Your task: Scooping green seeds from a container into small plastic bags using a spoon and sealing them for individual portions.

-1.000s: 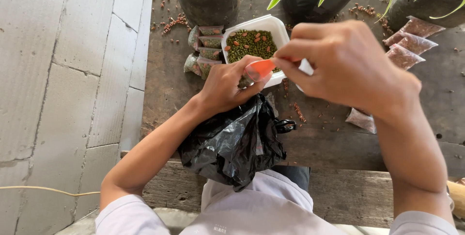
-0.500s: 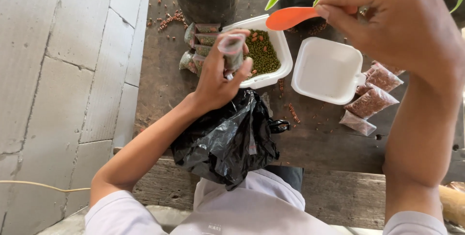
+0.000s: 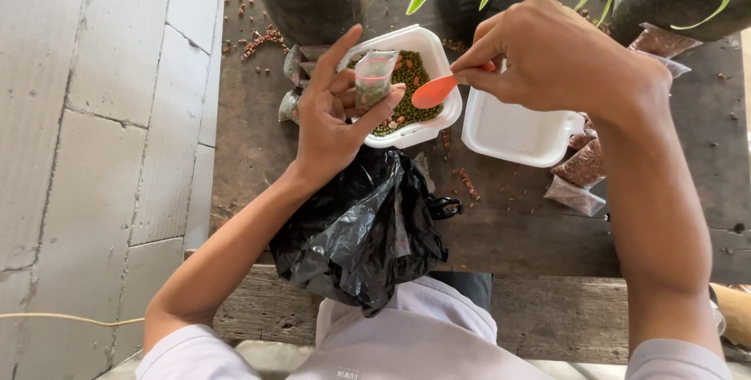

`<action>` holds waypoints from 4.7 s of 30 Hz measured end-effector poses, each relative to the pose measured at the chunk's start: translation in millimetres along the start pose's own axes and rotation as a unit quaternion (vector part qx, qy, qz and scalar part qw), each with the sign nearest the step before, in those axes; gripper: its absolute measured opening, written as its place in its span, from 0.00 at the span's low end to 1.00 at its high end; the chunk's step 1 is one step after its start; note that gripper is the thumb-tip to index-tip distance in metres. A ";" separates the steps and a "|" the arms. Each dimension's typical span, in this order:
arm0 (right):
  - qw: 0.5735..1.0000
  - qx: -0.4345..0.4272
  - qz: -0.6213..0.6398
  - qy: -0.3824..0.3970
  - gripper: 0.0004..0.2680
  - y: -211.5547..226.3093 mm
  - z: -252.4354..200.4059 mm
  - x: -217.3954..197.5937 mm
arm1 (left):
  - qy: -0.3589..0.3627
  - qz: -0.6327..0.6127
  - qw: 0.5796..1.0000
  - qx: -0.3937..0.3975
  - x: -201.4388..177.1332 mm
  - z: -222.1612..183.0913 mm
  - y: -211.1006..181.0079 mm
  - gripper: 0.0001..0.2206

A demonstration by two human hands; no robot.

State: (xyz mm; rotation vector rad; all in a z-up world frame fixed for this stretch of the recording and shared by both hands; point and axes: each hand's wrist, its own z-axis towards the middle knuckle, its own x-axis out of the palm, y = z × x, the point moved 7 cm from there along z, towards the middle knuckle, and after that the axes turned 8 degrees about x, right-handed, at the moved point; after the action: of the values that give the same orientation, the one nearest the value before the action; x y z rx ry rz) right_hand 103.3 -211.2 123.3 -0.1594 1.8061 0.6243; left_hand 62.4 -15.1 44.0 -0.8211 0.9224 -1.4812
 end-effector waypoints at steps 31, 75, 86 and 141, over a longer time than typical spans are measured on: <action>0.999 -0.016 -0.040 0.021 0.09 4.9 10.4 26.5 | 0.040 0.105 0.992 0.065 2.5 1.7 -7.7 0.14; 0.926 -0.269 0.149 -0.221 0.03 77.8 -48.5 -31.7 | 0.123 0.155 0.974 0.109 17.6 -9.9 -10.1 0.13; 0.921 -0.272 0.140 -0.243 0.03 61.1 -43.5 -35.7 | 0.144 0.170 0.971 0.088 18.5 -11.1 9.9 0.17; 0.912 -0.044 0.277 -0.300 0.11 28.6 -94.5 87.7 | 0.227 0.103 0.960 0.130 24.6 -19.4 -34.1 0.23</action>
State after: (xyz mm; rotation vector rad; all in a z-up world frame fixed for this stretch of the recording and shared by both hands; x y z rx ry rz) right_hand -17.8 -215.5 70.6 0.4634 1.2069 1.0260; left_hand 27.4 -36.3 65.7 -0.1822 1.0816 -1.5903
